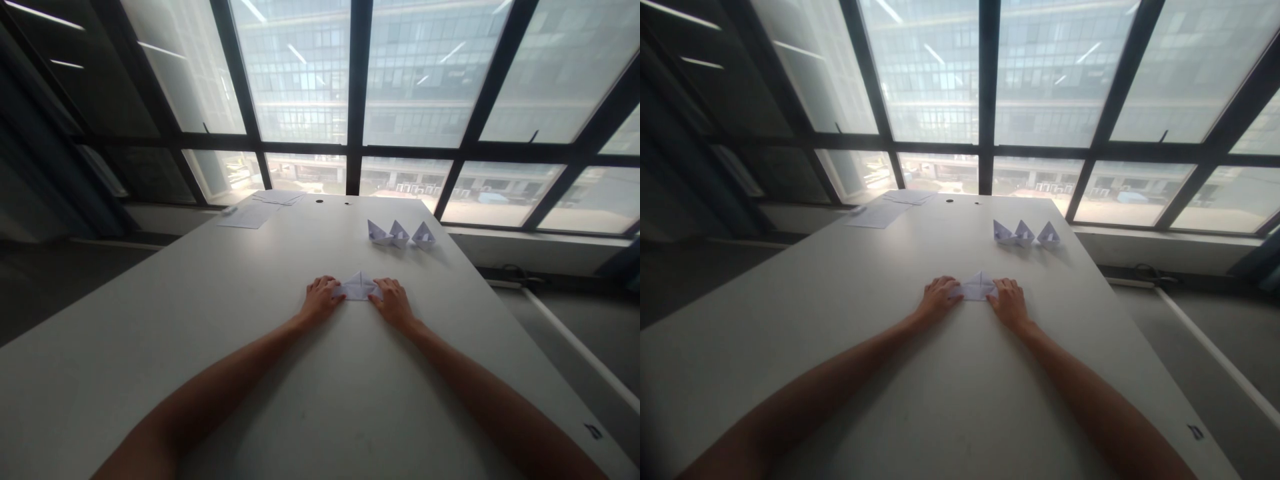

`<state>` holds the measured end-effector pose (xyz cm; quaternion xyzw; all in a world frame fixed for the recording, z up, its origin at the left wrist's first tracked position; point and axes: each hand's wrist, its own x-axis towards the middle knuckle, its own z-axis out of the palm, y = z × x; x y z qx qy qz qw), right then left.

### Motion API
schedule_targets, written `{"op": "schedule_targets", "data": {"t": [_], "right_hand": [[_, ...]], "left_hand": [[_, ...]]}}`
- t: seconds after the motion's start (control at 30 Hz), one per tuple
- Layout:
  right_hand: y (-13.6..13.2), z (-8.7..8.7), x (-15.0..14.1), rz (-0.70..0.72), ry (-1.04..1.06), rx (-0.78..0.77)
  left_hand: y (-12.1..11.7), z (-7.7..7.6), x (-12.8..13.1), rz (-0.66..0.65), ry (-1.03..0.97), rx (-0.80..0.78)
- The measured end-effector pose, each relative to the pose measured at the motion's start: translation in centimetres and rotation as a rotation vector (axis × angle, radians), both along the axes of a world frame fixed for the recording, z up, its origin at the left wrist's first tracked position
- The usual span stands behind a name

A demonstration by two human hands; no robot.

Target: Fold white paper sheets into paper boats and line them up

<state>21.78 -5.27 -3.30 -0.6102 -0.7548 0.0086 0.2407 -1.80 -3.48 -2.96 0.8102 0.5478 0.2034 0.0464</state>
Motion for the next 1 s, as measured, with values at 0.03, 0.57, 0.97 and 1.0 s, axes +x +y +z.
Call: {"op": "schedule_targets", "data": {"t": [0.03,0.57,0.97,1.0], "right_hand": [[-0.02,-0.02,-0.02,-0.004,-0.011,-0.004],[0.30,-0.37,0.11,0.011,0.038,0.048],[0.64,-0.77,0.26,-0.006,0.189,0.074],[0.70,-0.81,0.27,-0.009,0.194,0.074]], "left_hand": [[0.04,0.05,-0.04,-0.003,-0.014,-0.007],[0.27,-0.01,-0.03,-0.094,-0.202,0.010],[0.27,0.53,-0.03,-0.126,-0.428,0.040],[0.34,0.52,-0.06,-0.111,-0.439,0.037]]}}
